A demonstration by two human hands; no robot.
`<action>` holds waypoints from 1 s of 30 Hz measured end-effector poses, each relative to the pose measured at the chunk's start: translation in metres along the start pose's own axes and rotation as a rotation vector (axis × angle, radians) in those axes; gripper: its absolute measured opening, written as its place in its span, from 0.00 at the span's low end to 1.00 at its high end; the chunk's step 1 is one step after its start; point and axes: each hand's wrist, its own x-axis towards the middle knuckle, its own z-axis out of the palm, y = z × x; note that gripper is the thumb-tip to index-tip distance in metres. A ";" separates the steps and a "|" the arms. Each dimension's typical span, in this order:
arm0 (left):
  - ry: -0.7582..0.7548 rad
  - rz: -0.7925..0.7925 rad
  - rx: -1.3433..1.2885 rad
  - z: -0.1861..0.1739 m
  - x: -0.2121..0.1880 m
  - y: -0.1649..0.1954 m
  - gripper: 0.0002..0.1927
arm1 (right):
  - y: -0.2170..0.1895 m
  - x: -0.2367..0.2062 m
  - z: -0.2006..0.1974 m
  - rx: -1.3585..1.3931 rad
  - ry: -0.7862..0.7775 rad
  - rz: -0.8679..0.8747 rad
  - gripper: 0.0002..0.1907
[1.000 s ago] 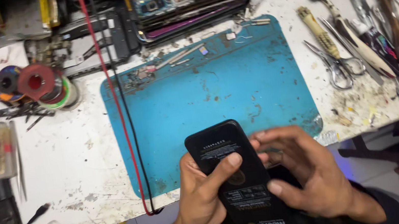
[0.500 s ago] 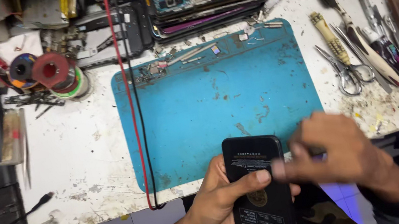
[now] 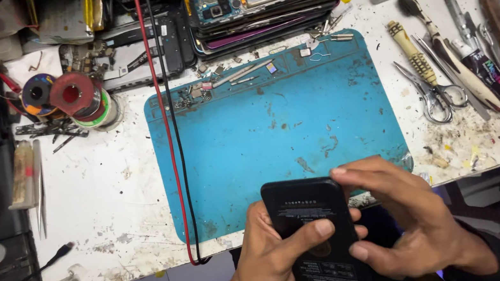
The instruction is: The person places an Oppo smartphone face down on a repair mat, picks up a black adhesive back-cover sticker, aligns it over the phone's back, peels off the backing film, and presses the sticker firmly around the edges and camera area. They then turn the phone over and set it on the mat.
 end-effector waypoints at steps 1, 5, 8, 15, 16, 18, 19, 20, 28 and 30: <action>0.004 0.017 0.034 -0.001 0.000 0.000 0.15 | 0.005 -0.004 0.002 -0.017 0.005 0.023 0.35; -0.024 0.117 0.260 -0.002 -0.002 -0.002 0.11 | 0.028 -0.015 0.004 0.138 0.108 0.040 0.26; -0.026 0.075 0.353 0.000 -0.002 -0.003 0.10 | 0.037 -0.018 0.004 0.120 0.217 0.015 0.15; 0.009 0.113 0.376 0.004 -0.001 -0.002 0.13 | 0.031 -0.021 -0.005 0.107 0.122 0.036 0.22; 0.000 0.138 0.412 0.004 -0.001 -0.002 0.12 | 0.032 -0.021 -0.004 0.091 0.138 0.041 0.24; 0.000 0.180 0.480 0.006 0.000 -0.005 0.11 | 0.038 -0.017 -0.001 0.140 0.161 -0.120 0.19; 0.011 0.201 0.515 0.007 0.001 -0.007 0.10 | 0.041 -0.015 0.001 0.167 0.174 -0.204 0.16; 0.022 0.219 0.550 0.008 0.001 -0.008 0.10 | 0.044 -0.013 0.001 0.152 0.199 -0.203 0.13; -0.092 0.113 0.214 0.004 0.004 0.005 0.12 | 0.033 -0.007 -0.008 0.019 0.156 -0.153 0.14; -0.119 0.103 0.211 0.005 0.006 0.008 0.13 | 0.033 -0.004 -0.008 0.040 0.137 -0.144 0.19</action>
